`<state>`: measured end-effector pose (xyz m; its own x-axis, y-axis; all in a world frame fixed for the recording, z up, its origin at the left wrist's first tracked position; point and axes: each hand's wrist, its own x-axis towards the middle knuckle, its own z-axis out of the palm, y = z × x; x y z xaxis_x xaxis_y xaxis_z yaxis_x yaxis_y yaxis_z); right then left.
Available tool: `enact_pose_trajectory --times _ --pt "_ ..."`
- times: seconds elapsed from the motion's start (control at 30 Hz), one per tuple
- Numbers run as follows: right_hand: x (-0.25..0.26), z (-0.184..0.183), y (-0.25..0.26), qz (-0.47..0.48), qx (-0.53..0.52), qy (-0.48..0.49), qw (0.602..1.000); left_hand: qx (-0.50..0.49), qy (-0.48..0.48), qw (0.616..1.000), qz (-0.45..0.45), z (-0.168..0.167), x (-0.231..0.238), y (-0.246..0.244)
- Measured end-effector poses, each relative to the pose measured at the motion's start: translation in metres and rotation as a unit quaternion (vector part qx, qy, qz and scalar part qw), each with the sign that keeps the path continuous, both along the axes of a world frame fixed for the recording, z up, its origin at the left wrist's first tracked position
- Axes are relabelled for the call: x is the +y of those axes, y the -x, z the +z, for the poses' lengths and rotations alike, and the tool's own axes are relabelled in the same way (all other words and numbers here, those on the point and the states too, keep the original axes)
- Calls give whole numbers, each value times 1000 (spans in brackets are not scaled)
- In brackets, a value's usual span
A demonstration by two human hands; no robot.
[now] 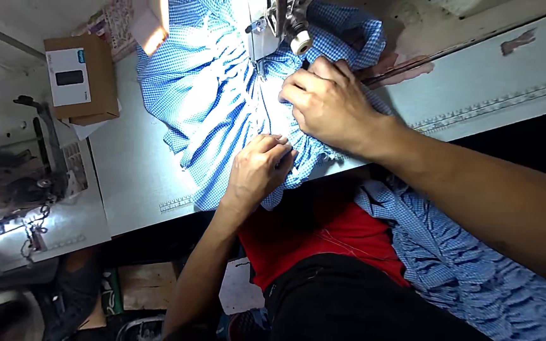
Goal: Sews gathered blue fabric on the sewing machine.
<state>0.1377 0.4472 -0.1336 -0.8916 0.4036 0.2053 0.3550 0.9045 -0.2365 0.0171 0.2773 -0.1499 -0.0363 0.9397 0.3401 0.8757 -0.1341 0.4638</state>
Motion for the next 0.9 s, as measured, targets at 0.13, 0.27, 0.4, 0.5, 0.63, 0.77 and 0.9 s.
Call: enact_pose_trajectory --times 0.13,0.27,0.4,0.5,0.63,0.77,0.9 --pt "-1 -2 -1 -32 -16 -13 999 -5 -24 1000 0 -3 4 4" --pt "1 -2 -1 -11 8 -3 1000 1 -21 1000 -4 -3 7 7" --pt "2 -4 2 -11 9 -21 1000 10 1 1000 -5 -2 7 9" --pt "2 -3 1 -26 9 -22 999 6 8 1000 -3 -2 7 11" --pt "0 -3 2 1 12 -20 1000 19 8 1000 -8 -2 9 13" --pt "5 -1 8 -15 -17 -39 999 15 -12 1000 -20 -5 16 19" --pt "13 -1 18 -42 -21 -59 997 34 -18 999 -29 -6 21 27"
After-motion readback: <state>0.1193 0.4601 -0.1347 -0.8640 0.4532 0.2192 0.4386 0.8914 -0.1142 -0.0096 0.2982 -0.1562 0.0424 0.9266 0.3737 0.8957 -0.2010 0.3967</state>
